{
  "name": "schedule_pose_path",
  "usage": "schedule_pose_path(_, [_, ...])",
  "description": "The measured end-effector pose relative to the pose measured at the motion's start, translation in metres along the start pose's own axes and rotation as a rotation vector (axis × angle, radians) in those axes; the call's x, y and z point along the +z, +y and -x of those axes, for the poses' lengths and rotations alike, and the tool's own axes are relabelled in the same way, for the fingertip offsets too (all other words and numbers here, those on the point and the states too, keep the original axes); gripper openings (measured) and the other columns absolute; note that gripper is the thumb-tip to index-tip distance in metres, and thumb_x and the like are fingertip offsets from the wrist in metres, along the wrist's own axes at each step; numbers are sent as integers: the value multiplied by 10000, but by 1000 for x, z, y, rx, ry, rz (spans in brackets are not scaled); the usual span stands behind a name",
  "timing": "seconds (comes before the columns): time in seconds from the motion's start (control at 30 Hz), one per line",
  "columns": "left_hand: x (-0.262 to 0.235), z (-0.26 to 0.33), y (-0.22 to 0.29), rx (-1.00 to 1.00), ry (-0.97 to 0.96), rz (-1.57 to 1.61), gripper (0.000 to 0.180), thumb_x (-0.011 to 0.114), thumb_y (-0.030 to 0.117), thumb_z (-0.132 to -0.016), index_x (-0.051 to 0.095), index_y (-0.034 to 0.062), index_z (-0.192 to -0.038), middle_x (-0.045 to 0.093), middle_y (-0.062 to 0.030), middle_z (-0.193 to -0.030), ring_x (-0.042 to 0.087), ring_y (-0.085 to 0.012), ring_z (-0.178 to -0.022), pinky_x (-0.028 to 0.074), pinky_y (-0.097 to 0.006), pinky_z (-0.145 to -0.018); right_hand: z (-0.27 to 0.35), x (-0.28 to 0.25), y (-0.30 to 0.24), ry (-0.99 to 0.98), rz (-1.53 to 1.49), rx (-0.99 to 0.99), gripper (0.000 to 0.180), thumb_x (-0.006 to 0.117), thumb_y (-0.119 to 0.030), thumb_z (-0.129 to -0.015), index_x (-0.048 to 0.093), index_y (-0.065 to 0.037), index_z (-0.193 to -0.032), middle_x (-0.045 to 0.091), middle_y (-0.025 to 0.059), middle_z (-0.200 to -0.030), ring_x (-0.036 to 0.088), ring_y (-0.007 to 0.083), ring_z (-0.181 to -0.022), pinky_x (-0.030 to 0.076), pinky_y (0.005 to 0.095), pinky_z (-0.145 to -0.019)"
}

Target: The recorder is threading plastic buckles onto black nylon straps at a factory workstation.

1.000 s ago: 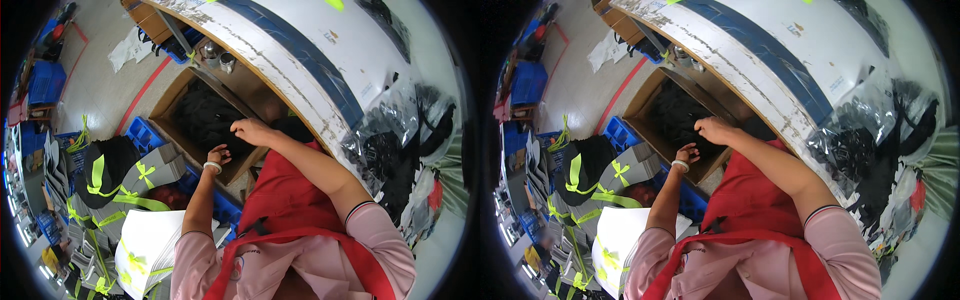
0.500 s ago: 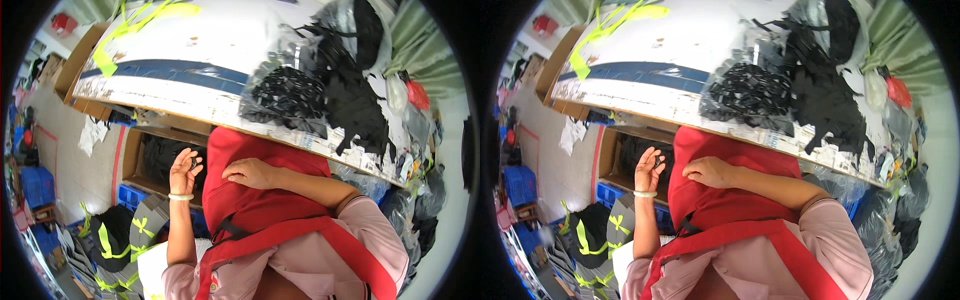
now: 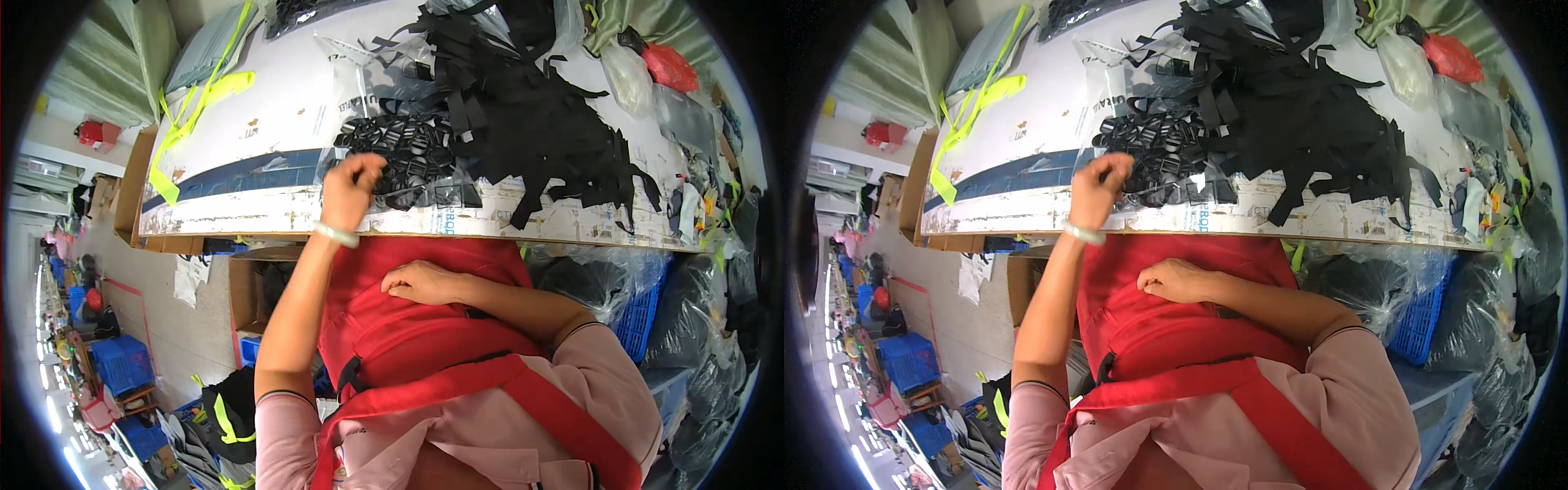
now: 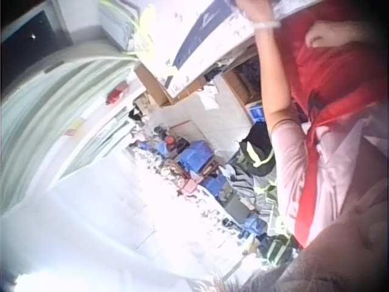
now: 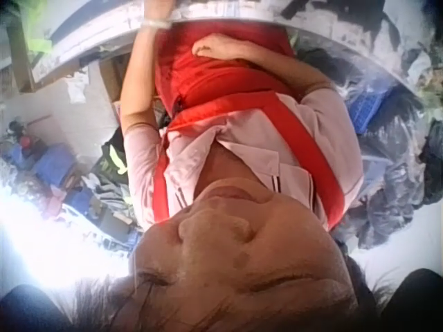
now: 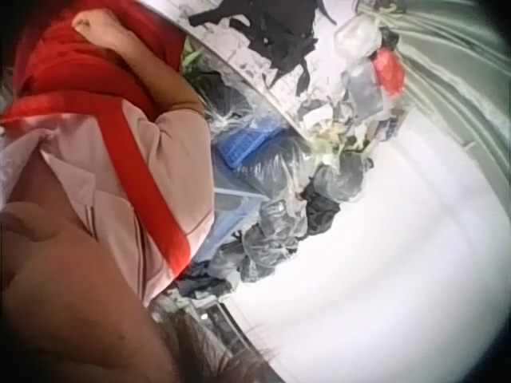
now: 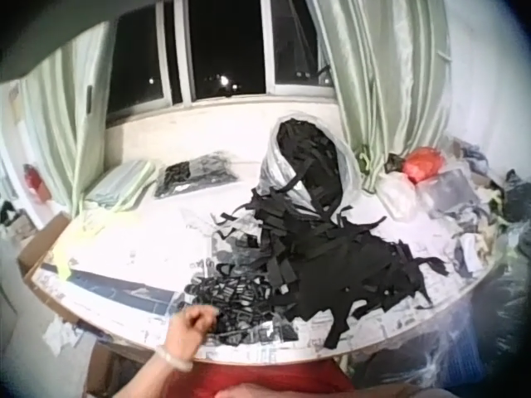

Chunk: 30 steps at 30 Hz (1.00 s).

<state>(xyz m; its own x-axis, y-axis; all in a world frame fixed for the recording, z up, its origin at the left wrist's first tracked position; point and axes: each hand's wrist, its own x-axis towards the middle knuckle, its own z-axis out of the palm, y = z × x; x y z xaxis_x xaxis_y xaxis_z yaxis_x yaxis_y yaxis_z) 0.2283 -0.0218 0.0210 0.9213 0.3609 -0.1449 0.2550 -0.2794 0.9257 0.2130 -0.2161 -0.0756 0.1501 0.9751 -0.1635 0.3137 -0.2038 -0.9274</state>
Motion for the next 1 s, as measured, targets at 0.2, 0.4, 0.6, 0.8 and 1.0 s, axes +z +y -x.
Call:
schedule_pose_path(0.2, [9, -65, -37, 44, 462, -1050, 603, 661, 463, -820, 544, 42, -1236, 554, -217, -1200, 514, -372, -1122, 441, -443, -887, -6, 1, -1, -56, -8, 20, 202, 560, -154, -864, 647, -60, -1021, 683, 141, -946, 652, 301, -892, 494, 399, -790])
schedule_pose_path(0.4, [39, -70, -27, 247, 232, -760, 509, 686, 256, -817, 520, 43, -1249, 533, -200, -1127, 582, -356, -988, 489, -431, -813, -10, -5, 14, -105, -6, 26, 183, 569, -143, -877, 638, -41, -1013, 684, 138, -951, 657, 295, -883, 502, 382, -796])
schedule_pose_path(0.6, [13, -89, -48, 215, 267, -113, 290, 746, 173, -785, 624, -1, -982, 639, -89, -695, 622, -248, -620, 511, -323, -586, -18, -1, 22, -102, -60, -22, 175, 566, -149, -856, 657, -58, -975, 683, 143, -930, 652, 306, -871, 493, 408, -767])
schedule_pose_path(0.8, [8, -87, -39, -478, -186, 1391, 214, 599, 224, -917, 613, 47, -1036, 655, -125, -918, 650, -281, -819, 582, -360, -628, -10, -11, 31, -70, -112, 31, 174, 569, -147, -849, 659, -53, -964, 690, 127, -922, 660, 278, -851, 499, 385, -750])
schedule_pose_path(1.0, [9, -91, -41, -431, -104, 1442, 337, 465, 322, -968, 569, 38, -1115, 642, -144, -1018, 632, -333, -915, 581, -416, -694, -16, -14, 35, -99, -99, 20, 175, 563, -148, -851, 658, -50, -960, 691, 128, -907, 663, 265, -828, 502, 371, -734])
